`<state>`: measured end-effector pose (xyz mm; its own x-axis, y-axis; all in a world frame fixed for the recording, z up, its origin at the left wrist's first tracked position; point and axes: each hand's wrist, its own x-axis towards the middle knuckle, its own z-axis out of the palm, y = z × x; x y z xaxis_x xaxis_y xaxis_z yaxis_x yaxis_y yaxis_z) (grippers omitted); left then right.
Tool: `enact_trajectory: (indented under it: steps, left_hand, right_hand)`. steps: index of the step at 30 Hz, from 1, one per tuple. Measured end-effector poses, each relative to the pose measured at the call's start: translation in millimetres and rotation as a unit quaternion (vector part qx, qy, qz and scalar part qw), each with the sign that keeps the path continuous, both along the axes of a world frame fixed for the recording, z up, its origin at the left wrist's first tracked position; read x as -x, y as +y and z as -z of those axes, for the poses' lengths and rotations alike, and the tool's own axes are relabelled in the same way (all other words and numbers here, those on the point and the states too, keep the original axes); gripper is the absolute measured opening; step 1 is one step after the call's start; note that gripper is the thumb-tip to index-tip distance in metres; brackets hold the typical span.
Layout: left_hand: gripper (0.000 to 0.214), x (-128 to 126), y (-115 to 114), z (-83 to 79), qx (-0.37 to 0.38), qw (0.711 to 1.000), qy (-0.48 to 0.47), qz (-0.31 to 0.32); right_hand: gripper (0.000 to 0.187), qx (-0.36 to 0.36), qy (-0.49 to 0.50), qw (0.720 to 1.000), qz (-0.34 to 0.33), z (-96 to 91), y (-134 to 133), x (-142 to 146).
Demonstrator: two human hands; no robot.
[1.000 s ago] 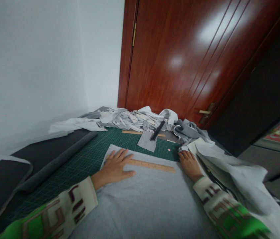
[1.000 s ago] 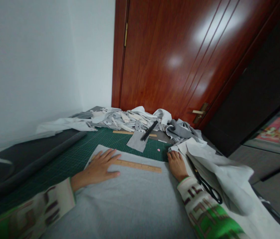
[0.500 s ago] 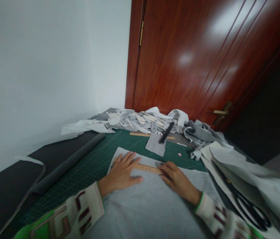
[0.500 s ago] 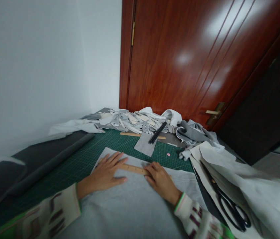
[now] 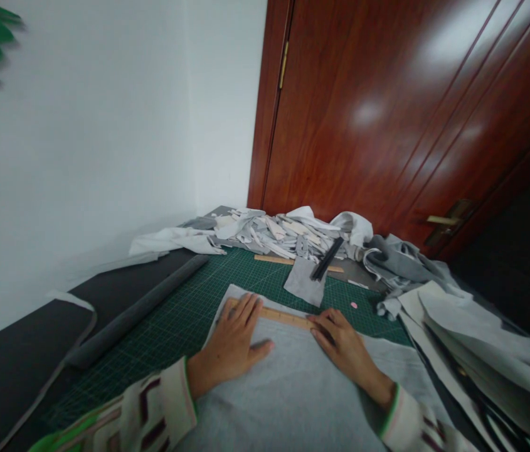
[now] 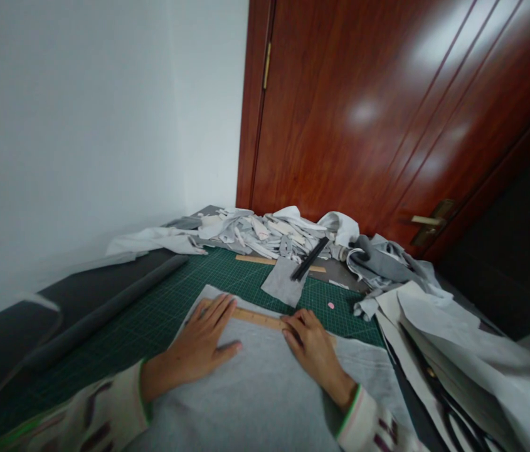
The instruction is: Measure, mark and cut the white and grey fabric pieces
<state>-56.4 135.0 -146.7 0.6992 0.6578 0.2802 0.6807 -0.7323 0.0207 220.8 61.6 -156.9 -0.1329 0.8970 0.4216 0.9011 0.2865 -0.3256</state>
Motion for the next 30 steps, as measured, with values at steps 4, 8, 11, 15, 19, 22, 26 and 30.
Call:
enact_trajectory:
  steps: [4, 8, 11, 15, 19, 22, 26, 30]
  left_hand:
    - [0.075, 0.5, -3.2, 8.1, -0.042, 0.999, -0.008, -0.012]
    - [0.073, -2.1, -9.7, -2.3, 0.000, 0.999, 0.028, -0.031]
    - [0.069, -4.1, -13.8, -12.7, 0.023, 0.998, 0.038, -0.040]
    - [0.064, -4.7, -14.9, -18.1, 0.031, 0.999, 0.025, -0.034]
    - [0.058, -3.9, -13.7, -16.7, 0.015, 1.000, 0.011, -0.019]
    - [0.057, -3.2, -13.3, -14.8, 0.002, 1.000, 0.004, -0.013]
    - [0.058, -2.9, -12.5, -12.8, -0.009, 1.000, 0.007, -0.010]
    - [0.058, -2.6, -10.4, -11.1, -0.014, 1.000, 0.010, -0.005]
  right_hand:
    - [0.023, -0.018, -0.005, 1.000, 0.018, 0.4, -1.3, 2.1]
    - [0.024, -0.013, -0.009, 1.000, 0.015, -2.7, -3.0, 3.2]
    - [0.023, -0.019, -0.016, 1.000, 0.017, -3.6, -2.8, 3.3]
    - [0.020, -0.024, -0.013, 0.999, 0.024, -3.8, -2.5, 3.7]
    - [0.017, -0.017, -0.006, 0.999, 0.027, -6.1, -3.6, 5.2]
    - [0.014, -0.017, 0.000, 0.999, 0.037, -6.6, -4.3, 5.8]
    - [0.013, -0.018, 0.005, 0.999, 0.048, -4.6, -4.2, 4.9]
    - [0.012, -0.023, 0.006, 0.999, 0.045, -3.3, -3.5, 3.3]
